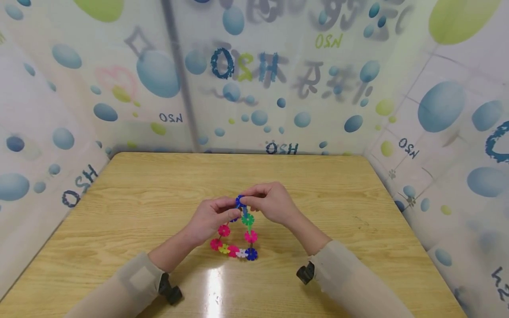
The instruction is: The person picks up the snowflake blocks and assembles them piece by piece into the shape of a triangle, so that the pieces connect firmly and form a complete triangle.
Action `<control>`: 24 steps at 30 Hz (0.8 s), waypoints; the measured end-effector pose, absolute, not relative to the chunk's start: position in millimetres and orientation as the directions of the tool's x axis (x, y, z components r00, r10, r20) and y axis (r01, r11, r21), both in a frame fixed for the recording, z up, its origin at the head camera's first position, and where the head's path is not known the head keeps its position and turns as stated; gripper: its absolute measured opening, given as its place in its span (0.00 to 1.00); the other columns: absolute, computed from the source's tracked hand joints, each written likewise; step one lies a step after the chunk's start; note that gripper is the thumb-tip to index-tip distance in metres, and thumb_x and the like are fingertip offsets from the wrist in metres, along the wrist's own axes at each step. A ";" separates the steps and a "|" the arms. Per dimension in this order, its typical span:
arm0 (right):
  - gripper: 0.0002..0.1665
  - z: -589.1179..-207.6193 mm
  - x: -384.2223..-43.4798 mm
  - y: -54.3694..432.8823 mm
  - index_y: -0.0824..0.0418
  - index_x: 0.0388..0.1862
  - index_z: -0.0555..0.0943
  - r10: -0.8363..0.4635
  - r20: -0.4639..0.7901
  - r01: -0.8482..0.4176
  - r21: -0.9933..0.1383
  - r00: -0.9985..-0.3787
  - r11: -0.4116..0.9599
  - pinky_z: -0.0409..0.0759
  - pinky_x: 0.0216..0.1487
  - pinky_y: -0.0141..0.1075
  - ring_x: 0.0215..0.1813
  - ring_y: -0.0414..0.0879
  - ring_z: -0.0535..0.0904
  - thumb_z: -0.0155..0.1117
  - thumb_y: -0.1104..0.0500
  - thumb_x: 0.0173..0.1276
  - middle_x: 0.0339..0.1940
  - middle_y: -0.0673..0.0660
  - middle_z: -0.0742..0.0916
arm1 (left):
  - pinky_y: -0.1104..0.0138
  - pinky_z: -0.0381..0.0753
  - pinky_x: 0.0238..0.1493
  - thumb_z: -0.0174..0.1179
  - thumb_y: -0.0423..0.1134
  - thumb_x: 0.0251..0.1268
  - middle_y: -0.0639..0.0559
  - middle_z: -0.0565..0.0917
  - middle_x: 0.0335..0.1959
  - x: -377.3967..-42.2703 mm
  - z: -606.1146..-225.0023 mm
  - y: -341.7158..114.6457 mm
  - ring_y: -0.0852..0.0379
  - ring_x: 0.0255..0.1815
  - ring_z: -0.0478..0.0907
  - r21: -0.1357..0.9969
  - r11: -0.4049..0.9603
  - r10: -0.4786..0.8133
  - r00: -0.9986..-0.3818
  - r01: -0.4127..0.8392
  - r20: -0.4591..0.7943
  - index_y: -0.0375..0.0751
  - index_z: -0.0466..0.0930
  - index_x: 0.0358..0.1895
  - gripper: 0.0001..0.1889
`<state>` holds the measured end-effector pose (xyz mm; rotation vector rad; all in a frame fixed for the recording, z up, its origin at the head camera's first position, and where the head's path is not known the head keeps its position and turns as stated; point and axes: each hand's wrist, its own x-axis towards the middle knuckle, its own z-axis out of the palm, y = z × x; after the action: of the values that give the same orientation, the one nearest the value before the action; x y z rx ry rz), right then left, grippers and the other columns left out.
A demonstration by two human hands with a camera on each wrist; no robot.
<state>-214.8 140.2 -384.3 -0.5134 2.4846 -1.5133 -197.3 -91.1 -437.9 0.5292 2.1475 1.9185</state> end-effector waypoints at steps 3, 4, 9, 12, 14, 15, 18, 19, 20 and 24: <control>0.09 -383.6 -216.0 140.3 0.54 0.49 0.95 -0.379 0.015 -0.186 -0.890 -0.925 0.417 0.84 0.35 0.40 0.43 0.63 0.87 0.75 0.52 0.78 0.37 0.52 0.93 | 0.67 0.91 0.55 0.68 0.44 0.80 0.46 0.93 0.56 -198.1 -437.1 -88.6 0.55 0.54 0.90 0.987 0.103 0.389 -0.919 0.120 0.071 0.43 0.90 0.62 0.16; 0.10 -383.1 -216.0 140.3 0.54 0.50 0.95 -0.377 0.016 -0.185 -0.891 -0.926 0.414 0.83 0.35 0.39 0.43 0.63 0.87 0.75 0.52 0.78 0.37 0.52 0.93 | 0.66 0.91 0.56 0.69 0.45 0.80 0.47 0.93 0.56 -198.4 -436.6 -87.5 0.55 0.54 0.90 0.987 0.110 0.385 -0.921 0.114 0.064 0.44 0.90 0.62 0.16; 0.17 -387.1 -214.8 143.6 0.52 0.60 0.92 -0.369 0.034 -0.193 -0.894 -0.929 0.404 0.87 0.42 0.43 0.48 0.57 0.86 0.72 0.47 0.80 0.47 0.52 0.94 | 0.61 0.91 0.61 0.69 0.48 0.79 0.43 0.91 0.60 -200.1 -434.9 -82.8 0.53 0.58 0.89 0.991 0.117 0.378 -0.925 0.070 0.021 0.47 0.89 0.64 0.18; 0.24 -395.8 -210.6 148.7 0.53 0.70 0.85 -0.358 0.020 -0.165 -0.911 -0.934 0.378 0.90 0.55 0.47 0.57 0.55 0.86 0.70 0.46 0.81 0.60 0.55 0.90 | 0.53 0.90 0.64 0.69 0.47 0.79 0.39 0.90 0.60 -200.8 -436.2 -81.5 0.53 0.57 0.88 0.993 0.103 0.374 -0.927 0.053 0.011 0.44 0.88 0.64 0.18; 0.28 -402.8 -206.7 153.6 0.55 0.75 0.79 -0.343 0.004 -0.135 -0.924 -0.939 0.358 0.90 0.63 0.49 0.64 0.55 0.84 0.69 0.48 0.82 0.68 0.59 0.86 | 0.48 0.89 0.65 0.69 0.46 0.79 0.41 0.89 0.58 -201.5 -437.6 -80.8 0.53 0.55 0.87 0.994 0.095 0.367 -0.930 0.049 0.011 0.42 0.87 0.64 0.19; 0.30 -405.7 -204.6 155.9 0.57 0.75 0.76 -0.332 -0.006 -0.116 -0.930 -0.943 0.348 0.89 0.66 0.49 0.67 0.56 0.82 0.70 0.49 0.81 0.71 0.60 0.83 | 0.46 0.89 0.66 0.69 0.46 0.79 0.42 0.89 0.57 -201.8 -438.1 -80.5 0.54 0.54 0.87 0.994 0.095 0.364 -0.931 0.050 0.012 0.40 0.86 0.64 0.19; 0.33 -412.3 -200.2 160.2 0.60 0.74 0.73 -0.262 -0.004 -0.094 -0.928 -0.965 0.361 0.84 0.70 0.49 0.72 0.60 0.77 0.72 0.52 0.77 0.75 0.64 0.77 | 0.44 0.88 0.66 0.70 0.45 0.79 0.44 0.89 0.55 -202.4 -439.3 -80.2 0.54 0.54 0.87 0.993 0.102 0.353 -0.935 0.054 0.015 0.37 0.85 0.64 0.20; 0.34 -413.7 -199.3 160.9 0.60 0.74 0.73 -0.232 -0.003 -0.089 -0.919 -0.973 0.385 0.83 0.70 0.49 0.71 0.60 0.76 0.73 0.51 0.77 0.75 0.64 0.77 | 0.44 0.88 0.66 0.70 0.45 0.79 0.44 0.90 0.54 -202.4 -439.4 -80.3 0.54 0.53 0.86 0.993 0.108 0.348 -0.938 0.052 0.011 0.36 0.85 0.63 0.20; 0.35 -414.5 -198.7 161.2 0.59 0.75 0.72 -0.201 -0.015 -0.072 -0.907 -0.979 0.416 0.83 0.68 0.49 0.71 0.60 0.76 0.74 0.50 0.76 0.75 0.63 0.77 | 0.45 0.88 0.65 0.70 0.45 0.79 0.45 0.90 0.54 -202.3 -439.0 -80.4 0.55 0.53 0.87 0.992 0.113 0.341 -0.940 0.049 0.008 0.36 0.85 0.63 0.20; 0.44 -417.1 -198.0 160.8 0.59 0.80 0.68 -0.176 -0.156 0.059 -0.885 -0.972 0.461 0.87 0.65 0.51 0.69 0.59 0.82 0.75 0.43 0.76 0.74 0.65 0.80 | 0.50 0.90 0.63 0.71 0.44 0.78 0.44 0.90 0.54 -201.8 -439.1 -82.0 0.55 0.53 0.88 0.991 0.129 0.312 -0.950 0.036 -0.006 0.36 0.85 0.62 0.19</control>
<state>-198.0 160.8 -417.1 -0.1016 2.4852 -1.5191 -201.8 -82.0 -439.1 0.3449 2.1909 1.9123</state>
